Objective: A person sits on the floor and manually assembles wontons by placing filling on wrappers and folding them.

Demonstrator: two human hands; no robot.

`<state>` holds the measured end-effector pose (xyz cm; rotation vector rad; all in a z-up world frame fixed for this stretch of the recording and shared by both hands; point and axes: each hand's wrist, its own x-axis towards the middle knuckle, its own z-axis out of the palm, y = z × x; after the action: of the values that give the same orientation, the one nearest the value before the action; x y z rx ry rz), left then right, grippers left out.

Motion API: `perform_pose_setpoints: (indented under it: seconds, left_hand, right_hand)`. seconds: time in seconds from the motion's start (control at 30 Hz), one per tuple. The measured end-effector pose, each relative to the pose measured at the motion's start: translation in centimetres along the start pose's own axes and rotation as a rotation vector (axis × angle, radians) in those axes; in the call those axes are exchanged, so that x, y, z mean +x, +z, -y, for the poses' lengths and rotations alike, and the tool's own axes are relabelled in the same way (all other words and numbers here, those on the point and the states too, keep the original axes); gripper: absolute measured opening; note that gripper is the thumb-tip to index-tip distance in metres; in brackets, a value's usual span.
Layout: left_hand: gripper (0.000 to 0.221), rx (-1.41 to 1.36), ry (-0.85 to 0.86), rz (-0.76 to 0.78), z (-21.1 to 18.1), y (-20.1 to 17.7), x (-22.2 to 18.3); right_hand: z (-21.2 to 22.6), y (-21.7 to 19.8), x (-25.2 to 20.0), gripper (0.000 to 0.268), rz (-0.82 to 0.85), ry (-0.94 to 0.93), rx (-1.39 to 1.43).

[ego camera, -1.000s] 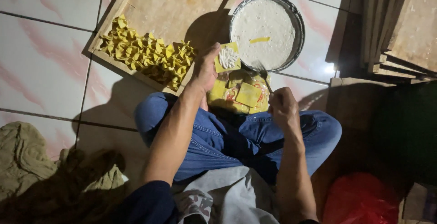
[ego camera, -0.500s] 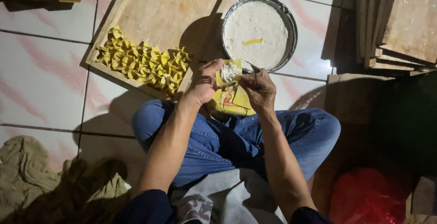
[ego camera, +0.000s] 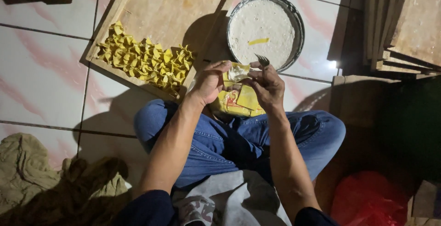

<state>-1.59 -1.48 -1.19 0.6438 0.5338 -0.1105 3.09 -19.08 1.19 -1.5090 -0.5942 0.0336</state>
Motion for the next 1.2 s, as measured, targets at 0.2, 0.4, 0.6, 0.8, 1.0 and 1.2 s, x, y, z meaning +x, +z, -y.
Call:
perform_pose_setpoints:
  seconds: [0.2, 0.4, 0.6, 0.8, 1.0, 1.2]
  left_hand:
    - [0.023, 0.038, -0.035, 0.103, -2.6, 2.8, -3.3]
    - [0.06, 0.2, 0.221, 0.261, -5.1, 5.1, -6.5]
    - [0.045, 0.288, 0.349, 0.218, -0.9, 0.9, -1.7]
    - [0.024, 0.421, 0.594, 0.103, 0.5, 0.7, -0.4]
    - [0.018, 0.543, 0.625, 0.159, 0.7, 0.3, 0.0]
    - [0.014, 0.857, 0.73, 0.146, 1.0, -0.2, 0.1]
  right_hand:
    - [-1.9, -1.2, -0.8, 0.026, -0.097, 0.207, 0.046]
    - [0.7, -1.9, -0.3, 0.035, -0.187, 0.177, -0.065]
    - [0.3, -1.8, -0.1, 0.023, -0.172, 0.079, -0.073]
    - [-0.4, -0.9, -0.1, 0.016, -0.135, -0.003, -0.023]
    - [-0.5, -0.1, -0.1, 0.012, -0.082, -0.035, -0.06]
    - [-0.6, 0.0, -0.3, 0.016, -0.07, 0.04, -0.092]
